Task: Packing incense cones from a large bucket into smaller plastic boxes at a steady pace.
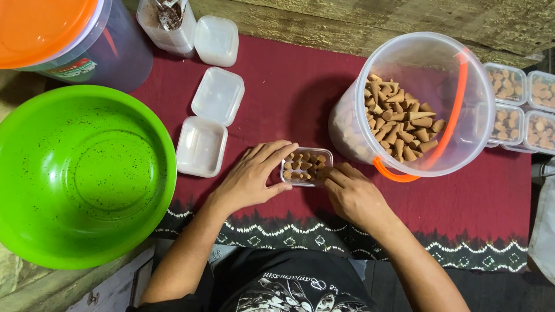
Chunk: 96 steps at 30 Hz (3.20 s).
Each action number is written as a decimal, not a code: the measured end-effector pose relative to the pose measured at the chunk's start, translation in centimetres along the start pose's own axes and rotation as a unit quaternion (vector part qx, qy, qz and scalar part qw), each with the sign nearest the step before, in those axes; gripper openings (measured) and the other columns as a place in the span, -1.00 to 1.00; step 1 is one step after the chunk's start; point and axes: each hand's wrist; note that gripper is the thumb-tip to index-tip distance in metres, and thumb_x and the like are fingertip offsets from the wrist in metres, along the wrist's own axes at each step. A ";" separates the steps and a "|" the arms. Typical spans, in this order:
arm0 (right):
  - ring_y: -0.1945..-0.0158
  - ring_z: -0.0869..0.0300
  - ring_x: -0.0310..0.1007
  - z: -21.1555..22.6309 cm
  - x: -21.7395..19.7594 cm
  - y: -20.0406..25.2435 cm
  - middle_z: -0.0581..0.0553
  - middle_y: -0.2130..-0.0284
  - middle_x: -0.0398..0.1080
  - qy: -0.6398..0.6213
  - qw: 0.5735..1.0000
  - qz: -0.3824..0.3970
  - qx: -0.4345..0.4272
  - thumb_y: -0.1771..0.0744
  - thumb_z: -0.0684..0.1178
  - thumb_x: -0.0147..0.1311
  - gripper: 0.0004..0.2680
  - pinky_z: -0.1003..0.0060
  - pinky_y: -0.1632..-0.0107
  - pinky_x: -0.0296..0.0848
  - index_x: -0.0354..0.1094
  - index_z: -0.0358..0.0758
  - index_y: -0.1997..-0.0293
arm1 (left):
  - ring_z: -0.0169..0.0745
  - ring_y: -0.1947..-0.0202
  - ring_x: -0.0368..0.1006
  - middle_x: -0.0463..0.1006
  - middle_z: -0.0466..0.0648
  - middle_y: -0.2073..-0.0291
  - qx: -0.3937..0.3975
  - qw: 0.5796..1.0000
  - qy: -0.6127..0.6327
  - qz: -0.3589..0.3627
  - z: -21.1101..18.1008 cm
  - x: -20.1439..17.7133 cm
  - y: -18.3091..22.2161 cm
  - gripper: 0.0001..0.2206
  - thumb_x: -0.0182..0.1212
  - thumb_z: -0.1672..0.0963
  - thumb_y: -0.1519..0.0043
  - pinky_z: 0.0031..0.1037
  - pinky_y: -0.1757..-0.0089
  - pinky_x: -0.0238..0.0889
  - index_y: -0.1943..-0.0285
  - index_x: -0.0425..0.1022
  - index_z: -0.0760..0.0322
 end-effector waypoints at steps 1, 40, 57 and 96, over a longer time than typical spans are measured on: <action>0.10 -0.04 0.48 0.1 -0.3 -0.2 -0.13 0.28 0.46 -0.001 1.000 0.000 0.000 -0.33 -0.20 -0.02 -0.91 0.21 0.17 0.48 0.44 -0.21 0.29 | 0.16 -0.31 0.25 0.32 0.07 -0.33 -0.001 1.000 0.000 0.000 0.0 0.0 0.0 -0.23 0.44 0.01 -0.12 -0.07 -0.15 0.22 -0.53 0.17 0.12; -0.25 -0.21 0.45 -14.2 -9.6 -9.3 -0.30 -0.14 0.47 0.090 0.844 0.498 0.176 -0.18 0.21 0.27 -0.39 -0.01 -0.15 0.55 0.22 -0.09 -0.37 | 0.17 0.26 0.50 0.54 0.06 0.41 0.257 0.947 -0.192 -0.029 -6.3 -1.9 -22.1 -0.88 0.01 0.15 -0.18 -0.15 0.19 0.28 0.30 0.47 0.24; 0.11 -0.41 0.58 -13.7 -11.1 -6.5 -0.52 0.34 0.57 0.017 0.922 0.281 0.267 -0.33 -0.02 -0.14 -0.73 -0.34 0.00 0.47 0.49 -0.36 0.07 | -0.11 0.34 0.48 0.40 -0.18 0.53 0.263 0.957 -0.102 -0.060 -4.3 -0.4 -22.4 -0.92 -0.04 0.14 -0.07 -0.36 0.19 0.23 0.47 0.31 0.05; -0.16 -0.39 0.37 -16.8 -13.2 -3.9 -0.44 0.12 0.48 -0.124 0.861 0.029 0.493 -0.49 0.18 -0.42 -0.68 -0.33 -0.18 0.31 0.29 -0.01 -0.22 | 0.18 -0.33 0.34 0.46 0.14 -0.28 0.129 0.728 -0.462 0.490 -5.1 5.6 -27.0 -0.23 0.26 0.00 0.05 -0.09 -0.23 0.25 -0.48 0.26 0.05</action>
Point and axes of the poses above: each hand's wrist, its own y-axis away from the middle knuckle, its own x-axis out of the palm, z = x × y
